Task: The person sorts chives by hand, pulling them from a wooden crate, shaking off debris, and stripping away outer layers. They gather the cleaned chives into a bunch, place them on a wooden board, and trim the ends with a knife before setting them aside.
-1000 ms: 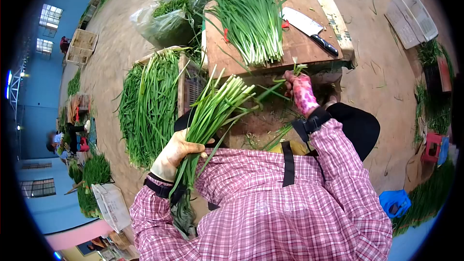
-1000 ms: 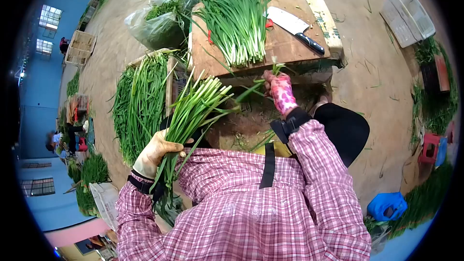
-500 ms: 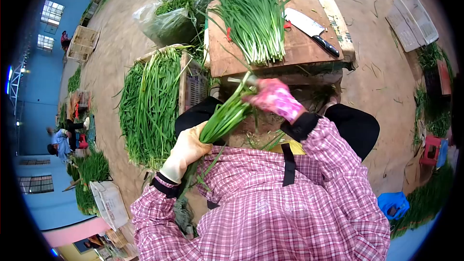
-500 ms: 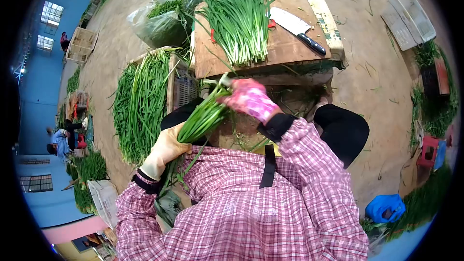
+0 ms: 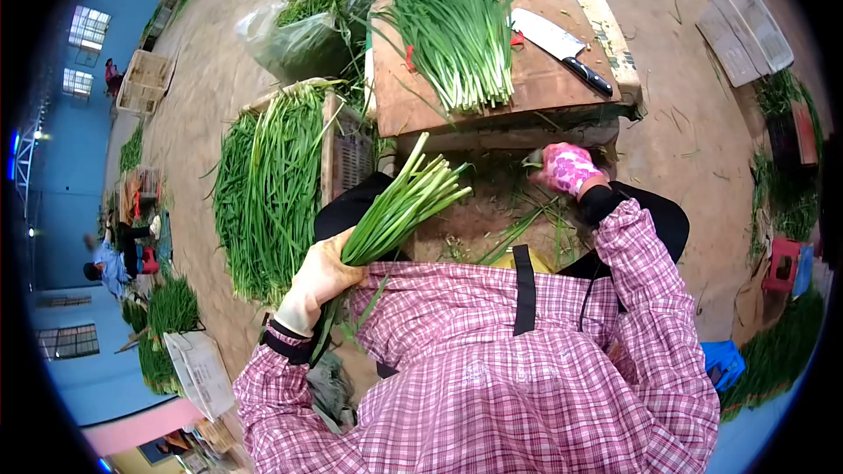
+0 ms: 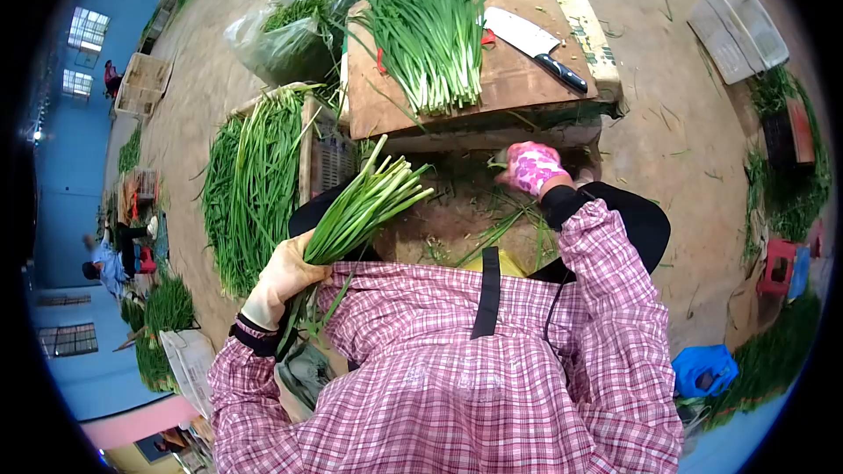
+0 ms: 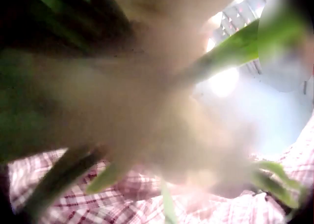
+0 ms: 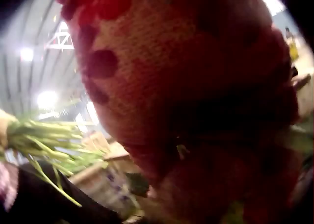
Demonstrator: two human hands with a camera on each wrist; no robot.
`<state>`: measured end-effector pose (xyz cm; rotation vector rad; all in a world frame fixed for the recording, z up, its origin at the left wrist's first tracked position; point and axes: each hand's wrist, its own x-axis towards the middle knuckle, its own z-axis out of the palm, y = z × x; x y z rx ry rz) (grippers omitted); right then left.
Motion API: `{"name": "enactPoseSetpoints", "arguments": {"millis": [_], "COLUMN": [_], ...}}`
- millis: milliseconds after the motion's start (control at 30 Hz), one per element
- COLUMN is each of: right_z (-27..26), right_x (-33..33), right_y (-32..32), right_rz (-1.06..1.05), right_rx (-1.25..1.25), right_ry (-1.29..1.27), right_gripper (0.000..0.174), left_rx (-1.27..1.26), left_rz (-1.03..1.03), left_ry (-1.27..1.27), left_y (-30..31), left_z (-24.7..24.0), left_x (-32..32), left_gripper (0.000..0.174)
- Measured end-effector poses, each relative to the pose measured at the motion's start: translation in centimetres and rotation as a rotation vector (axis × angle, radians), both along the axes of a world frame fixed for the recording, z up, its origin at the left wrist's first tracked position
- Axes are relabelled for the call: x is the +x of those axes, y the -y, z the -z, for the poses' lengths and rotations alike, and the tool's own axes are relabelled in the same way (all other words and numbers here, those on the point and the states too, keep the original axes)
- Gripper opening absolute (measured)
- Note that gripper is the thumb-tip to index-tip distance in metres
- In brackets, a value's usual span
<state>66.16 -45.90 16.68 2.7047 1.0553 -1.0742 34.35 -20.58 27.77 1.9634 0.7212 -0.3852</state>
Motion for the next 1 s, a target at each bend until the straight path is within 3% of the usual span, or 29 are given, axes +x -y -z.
{"name": "enactPoseSetpoints", "arguments": {"millis": [33, 100, 167, 233, 267, 367, 400, 500, 533, 567, 633, 667, 700, 767, 833, 900, 933, 967, 1000], "right_z": [1.0, 3.2, 0.1, 0.3, 0.9, 2.6, 2.5, 2.2, -0.5, 1.8, 2.7, 3.4, 3.3, 5.6, 6.0, 8.0, 5.3, 1.8, 2.0], "right_x": [-0.5, -1.7, -3.0, -4.1, -3.9, -1.3, -1.6, -2.7, -4.3, -4.5, -5.1, -5.4, -5.0, -2.3, 0.5, 2.4, 2.4, 0.5, -0.5], "right_y": [0.3, -1.2, -3.0, -4.1, -4.0, -3.8, -3.4, -4.8, -5.4, -6.6, -6.6, -6.4, -5.8, -4.2, -1.8, -0.1, -0.4, -0.2, -1.0], "right_rz": [0.060, 0.236, 0.227, 0.519, 0.561, 0.496, 0.574, 0.150, 0.140, 0.038, -0.064, 0.005, 0.029, 0.264, 0.589, 0.068, 0.005, -0.043, 0.047], "right_rx": [0.215, 0.682, 0.750, 0.799, 0.855, 0.654, 0.752, 0.869, 0.771, 0.598, 0.756, 0.924, 0.869, 0.989, 0.874, 0.172, -0.100, 0.074, 0.296], "right_ry": [-0.076, -0.369, -0.538, -0.663, -0.607, -0.007, 0.035, 0.130, 0.049, 0.064, -0.241, -0.443, -0.298, -0.347, -0.268, 0.264, 0.163, 0.223, 0.107], "right_gripper": [0.069, 0.069, 0.054, 0.041, 0.036, 0.032, 0.033, 0.037, 0.038, 0.044, 0.050, 0.045, 0.035, 0.031, 0.024, 0.029, 0.041, 0.049, 0.052], "left_rx": [-0.048, -0.147, -0.102, 0.006, -0.003, 0.013, 0.072, 0.219, 0.277, 0.268, 0.252, 0.271, 0.290, 0.292, 0.259, 0.265, 0.308, 0.345, 0.373], "left_rz": [-0.022, -0.068, -0.003, 0.070, 0.070, 0.067, 0.096, 0.185, 0.149, 0.163, 0.184, 0.200, 0.217, 0.219, 0.184, 0.166, 0.170, 0.175, 0.198], "left_ry": [0.000, -0.007, 0.033, 0.084, 0.052, 0.063, 0.079, -0.012, -0.071, -0.067, -0.061, -0.059, -0.057, -0.043, -0.016, -0.036, -0.045, -0.056, -0.116], "left_y": [0.1, 0.5, 0.9, 1.1, 1.0, 1.3, 1.4, 2.3, 2.7, 3.1, 3.3, 3.4, 3.3, 2.9, 2.1, 1.7, 1.6, 1.6, 2.0], "left_z": [0.0, 0.0, 0.3, 0.9, 0.7, 0.7, 0.7, -0.2, -0.5, -0.8, -1.2, -1.3, -1.3, -1.1, -0.7, -0.6, -0.7, -0.7, -1.6], "left_x": [0.2, 0.6, 1.0, 1.2, 1.0, 1.0, 1.2, 2.4, 2.7, 3.0, 3.4, 3.2, 3.0, 2.5, 1.5, 1.2, 1.2, 1.2, 1.9], "left_gripper": [0.063, 0.065, 0.061, 0.060, 0.058, 0.059, 0.058, 0.066, 0.067, 0.067, 0.066, 0.066, 0.065, 0.065, 0.066, 0.067, 0.067, 0.066, 0.067]}}
